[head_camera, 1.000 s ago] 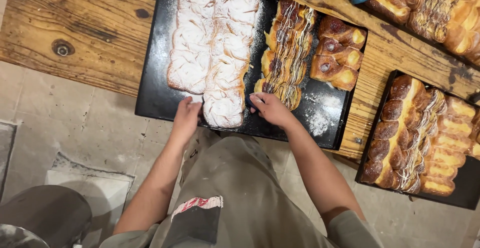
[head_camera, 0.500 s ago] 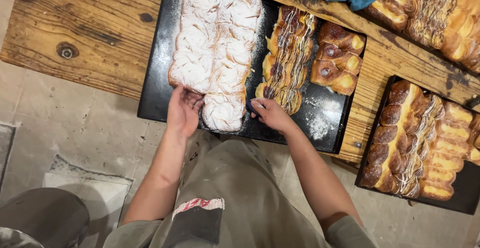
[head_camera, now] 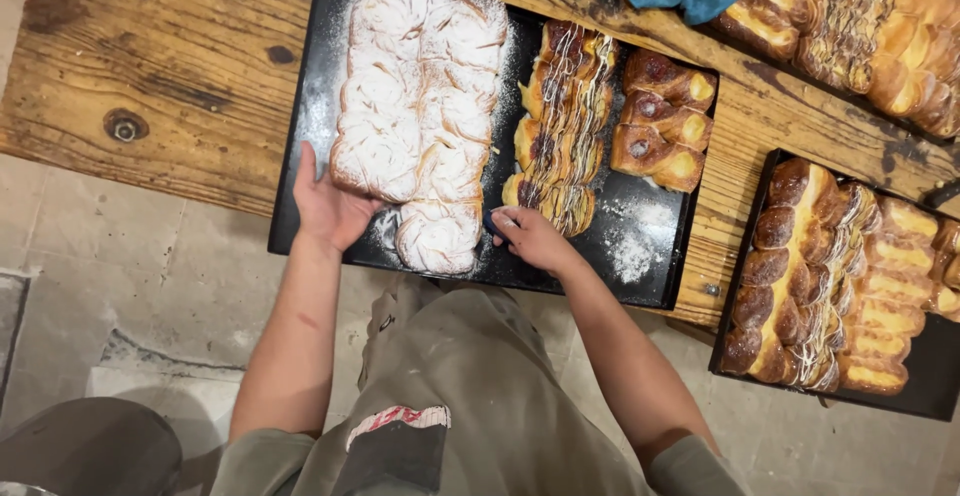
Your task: Organizing and separating baked pastries on trays using a metal spatula on a wooden work table
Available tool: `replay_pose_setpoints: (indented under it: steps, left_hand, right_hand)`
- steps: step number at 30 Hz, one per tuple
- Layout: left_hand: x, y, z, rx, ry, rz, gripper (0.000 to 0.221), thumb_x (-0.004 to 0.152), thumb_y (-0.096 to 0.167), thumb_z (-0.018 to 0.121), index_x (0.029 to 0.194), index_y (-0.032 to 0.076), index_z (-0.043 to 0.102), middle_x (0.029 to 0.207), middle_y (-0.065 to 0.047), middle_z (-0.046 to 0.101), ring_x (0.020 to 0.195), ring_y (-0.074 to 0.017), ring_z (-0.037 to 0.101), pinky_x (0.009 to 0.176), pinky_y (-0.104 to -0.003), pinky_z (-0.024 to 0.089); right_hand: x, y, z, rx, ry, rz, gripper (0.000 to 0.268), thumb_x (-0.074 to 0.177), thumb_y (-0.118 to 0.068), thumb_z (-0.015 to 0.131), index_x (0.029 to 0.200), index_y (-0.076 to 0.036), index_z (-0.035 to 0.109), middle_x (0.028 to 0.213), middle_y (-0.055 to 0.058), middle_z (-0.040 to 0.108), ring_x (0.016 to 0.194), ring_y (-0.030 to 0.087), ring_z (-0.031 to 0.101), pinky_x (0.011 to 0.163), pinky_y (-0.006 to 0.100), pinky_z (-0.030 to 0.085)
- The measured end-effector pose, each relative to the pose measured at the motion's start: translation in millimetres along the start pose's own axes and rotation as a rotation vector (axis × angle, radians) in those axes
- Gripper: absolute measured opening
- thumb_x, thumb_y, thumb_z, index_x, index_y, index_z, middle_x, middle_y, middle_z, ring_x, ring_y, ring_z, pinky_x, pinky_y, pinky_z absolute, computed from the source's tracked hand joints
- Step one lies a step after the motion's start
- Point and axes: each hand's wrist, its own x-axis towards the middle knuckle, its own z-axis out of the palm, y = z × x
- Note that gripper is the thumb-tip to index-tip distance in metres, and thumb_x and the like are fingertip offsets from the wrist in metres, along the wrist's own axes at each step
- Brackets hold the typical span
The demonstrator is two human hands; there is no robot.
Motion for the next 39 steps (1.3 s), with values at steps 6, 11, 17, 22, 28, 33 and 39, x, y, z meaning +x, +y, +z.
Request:
replay_pose_setpoints:
  steps: [6, 11, 17, 22, 28, 33, 39]
  left_hand:
    - [15, 11, 7, 0.162, -0.091, -0.031, 0.08, 0.09, 0.066, 0.05, 0.151, 0.014, 0.047, 0.146, -0.016, 0.057, 0.135, -0.0373, 0.056, 0.114, -0.06, 0.043]
    - [25, 11, -6, 0.135, -0.045, -0.072, 0.066, 0.091, 0.048, 0.058, 0.147, 0.012, 0.053, 0.143, -0.012, 0.06, 0.132, -0.0346, 0.059, 0.114, -0.059, 0.043]
    - [34, 1, -26, -0.021, -0.002, -0.046, 0.068, 0.088, 0.04, 0.062, 0.148, 0.009, 0.052, 0.145, -0.012, 0.059, 0.135, -0.0366, 0.057, 0.116, -0.062, 0.04]
    - [45, -8, -42, -0.156, 0.023, -0.021, 0.068, 0.087, 0.038, 0.065, 0.147, 0.009, 0.053, 0.145, -0.012, 0.06, 0.135, -0.0376, 0.057, 0.117, -0.064, 0.038]
    - [37, -11, -25, -0.278, 0.025, 0.03, 0.07, 0.089, 0.043, 0.064, 0.149, 0.009, 0.05, 0.146, -0.013, 0.058, 0.134, -0.0419, 0.057, 0.113, -0.069, 0.043]
    - [42, -11, -37, -0.257, 0.029, 0.026, 0.07, 0.09, 0.045, 0.062, 0.149, 0.009, 0.05, 0.145, -0.015, 0.059, 0.132, -0.0442, 0.058, 0.107, -0.072, 0.046]
    - [48, -2, -44, -0.119, 0.004, 0.014, 0.067, 0.09, 0.044, 0.061, 0.147, 0.009, 0.052, 0.142, -0.015, 0.061, 0.131, -0.0439, 0.059, 0.106, -0.073, 0.046]
  right_hand:
    - [-2, -2, 1, 0.038, 0.004, -0.002, 0.035, 0.106, -0.025, 0.054, 0.131, -0.004, 0.066, 0.071, 0.009, 0.067, 0.052, 0.008, 0.053, 0.05, 0.017, 0.048]
    - [-2, -2, 1, 0.039, -0.005, -0.011, 0.036, 0.106, -0.026, 0.054, 0.132, -0.003, 0.065, 0.073, 0.011, 0.069, 0.051, 0.008, 0.054, 0.05, 0.017, 0.048]
    - [-4, -6, 2, 0.058, -0.01, -0.026, 0.036, 0.106, -0.024, 0.054, 0.132, -0.001, 0.064, 0.072, 0.012, 0.068, 0.049, 0.009, 0.052, 0.048, 0.018, 0.044]
    - [-1, -5, 4, 0.061, -0.019, -0.024, 0.037, 0.106, -0.025, 0.053, 0.133, -0.001, 0.064, 0.071, 0.01, 0.067, 0.049, 0.007, 0.052, 0.048, 0.017, 0.044]
    - [3, -1, 5, 0.075, -0.01, -0.03, 0.038, 0.106, -0.024, 0.054, 0.133, 0.001, 0.064, 0.072, 0.013, 0.066, 0.048, 0.008, 0.053, 0.046, 0.017, 0.045]
    - [-14, -21, -1, -0.049, 0.003, -0.008, 0.039, 0.105, -0.029, 0.055, 0.132, -0.001, 0.065, 0.076, 0.015, 0.071, 0.054, 0.01, 0.055, 0.05, 0.019, 0.051]
    - [-70, -78, -14, -0.562, 0.034, 0.056, 0.04, 0.105, -0.036, 0.051, 0.133, -0.013, 0.069, 0.091, 0.008, 0.081, 0.09, 0.032, 0.074, 0.088, 0.048, 0.055]
